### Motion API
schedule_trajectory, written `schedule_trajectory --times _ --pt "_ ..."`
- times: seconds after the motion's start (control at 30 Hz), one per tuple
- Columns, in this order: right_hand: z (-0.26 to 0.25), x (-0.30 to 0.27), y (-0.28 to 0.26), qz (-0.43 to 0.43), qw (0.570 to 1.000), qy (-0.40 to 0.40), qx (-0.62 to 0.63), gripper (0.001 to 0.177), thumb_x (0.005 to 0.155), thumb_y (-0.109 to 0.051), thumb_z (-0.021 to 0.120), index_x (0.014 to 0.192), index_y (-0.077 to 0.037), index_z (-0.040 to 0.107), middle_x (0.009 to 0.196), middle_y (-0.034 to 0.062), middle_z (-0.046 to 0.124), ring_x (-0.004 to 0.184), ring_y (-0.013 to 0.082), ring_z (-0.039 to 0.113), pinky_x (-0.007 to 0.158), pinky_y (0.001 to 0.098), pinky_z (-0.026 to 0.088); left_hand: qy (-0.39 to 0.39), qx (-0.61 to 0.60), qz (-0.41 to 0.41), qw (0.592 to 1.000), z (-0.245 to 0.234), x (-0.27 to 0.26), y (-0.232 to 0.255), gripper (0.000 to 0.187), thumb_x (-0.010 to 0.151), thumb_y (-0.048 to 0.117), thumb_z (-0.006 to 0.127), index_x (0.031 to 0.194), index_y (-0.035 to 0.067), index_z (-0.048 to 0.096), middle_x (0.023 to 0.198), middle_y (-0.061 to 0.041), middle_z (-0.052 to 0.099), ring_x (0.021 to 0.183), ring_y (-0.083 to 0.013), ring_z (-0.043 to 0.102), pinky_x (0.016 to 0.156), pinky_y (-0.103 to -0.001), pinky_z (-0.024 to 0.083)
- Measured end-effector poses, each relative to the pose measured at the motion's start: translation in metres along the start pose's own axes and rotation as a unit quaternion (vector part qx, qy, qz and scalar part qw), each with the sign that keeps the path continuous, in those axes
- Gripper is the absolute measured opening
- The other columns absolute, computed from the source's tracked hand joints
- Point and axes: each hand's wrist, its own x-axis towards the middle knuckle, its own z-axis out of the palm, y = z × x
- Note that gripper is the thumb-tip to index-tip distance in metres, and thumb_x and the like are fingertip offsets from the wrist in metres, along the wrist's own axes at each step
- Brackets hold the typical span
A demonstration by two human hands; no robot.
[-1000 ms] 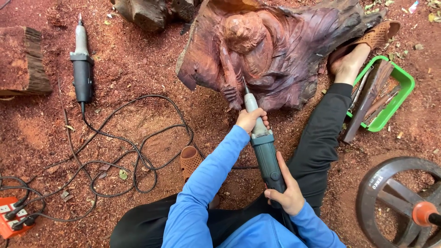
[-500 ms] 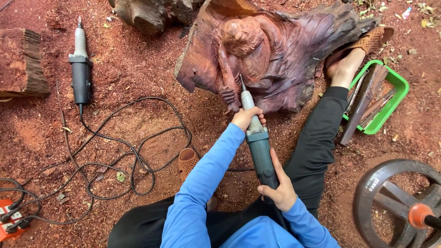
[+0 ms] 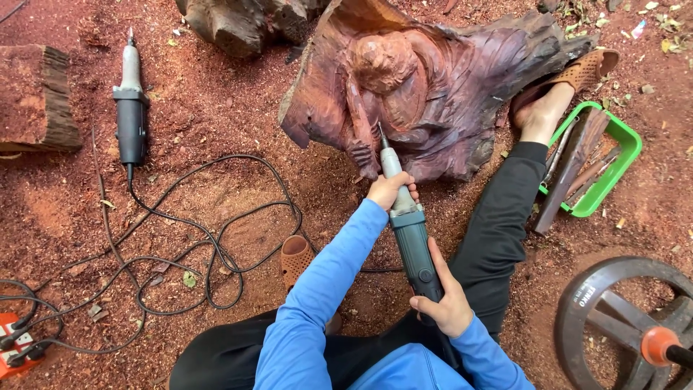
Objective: Carving intricate details into a wooden sculpture using a handheld power rotary tool.
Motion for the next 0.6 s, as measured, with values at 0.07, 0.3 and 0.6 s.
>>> schedule_trajectory --times 0.07,0.3,0.6 --pt "-0.001 -0.001 0.0 0.002 1.0 0.004 -0.008 0.119 0.061 0.002 0.067 0.166 -0.019 0.015 0.107 0.0183 0.071 0.057 0.0192 0.064 0.046 0.0293 0.052 -0.006 0.001 0.004 1.0 -0.001 0.003 -0.003 0.018 0.086 0.006 0.065 0.098 -0.006 0.062 0.074 -0.011 0.066 0.059 -0.0206 0.066 0.056 -0.036 0.061" --pt "-0.002 -0.001 -0.004 0.024 1.0 0.005 -0.004 0.121 0.06 0.002 0.069 0.166 -0.021 0.015 0.12 0.0202 0.068 0.058 0.0206 0.063 0.044 0.0307 0.053 0.005 -0.006 0.003 1.0 0.0 0.004 -0.004 0.022 0.086 0.005 0.065 0.102 -0.007 0.056 0.076 -0.012 0.065 0.058 -0.0208 0.066 0.054 -0.037 0.061" --pt "-0.049 -0.048 0.011 0.054 0.993 0.014 -0.101 0.123 0.055 -0.004 0.08 0.165 -0.016 0.026 0.136 0.0136 0.07 0.096 0.0237 0.074 0.09 0.0334 0.054 0.067 -0.057 -0.063 0.994 0.052 -0.075 0.004 0.014 0.085 -0.003 0.059 0.098 -0.004 0.055 0.069 -0.008 0.061 0.054 -0.018 0.062 0.052 -0.033 0.059"
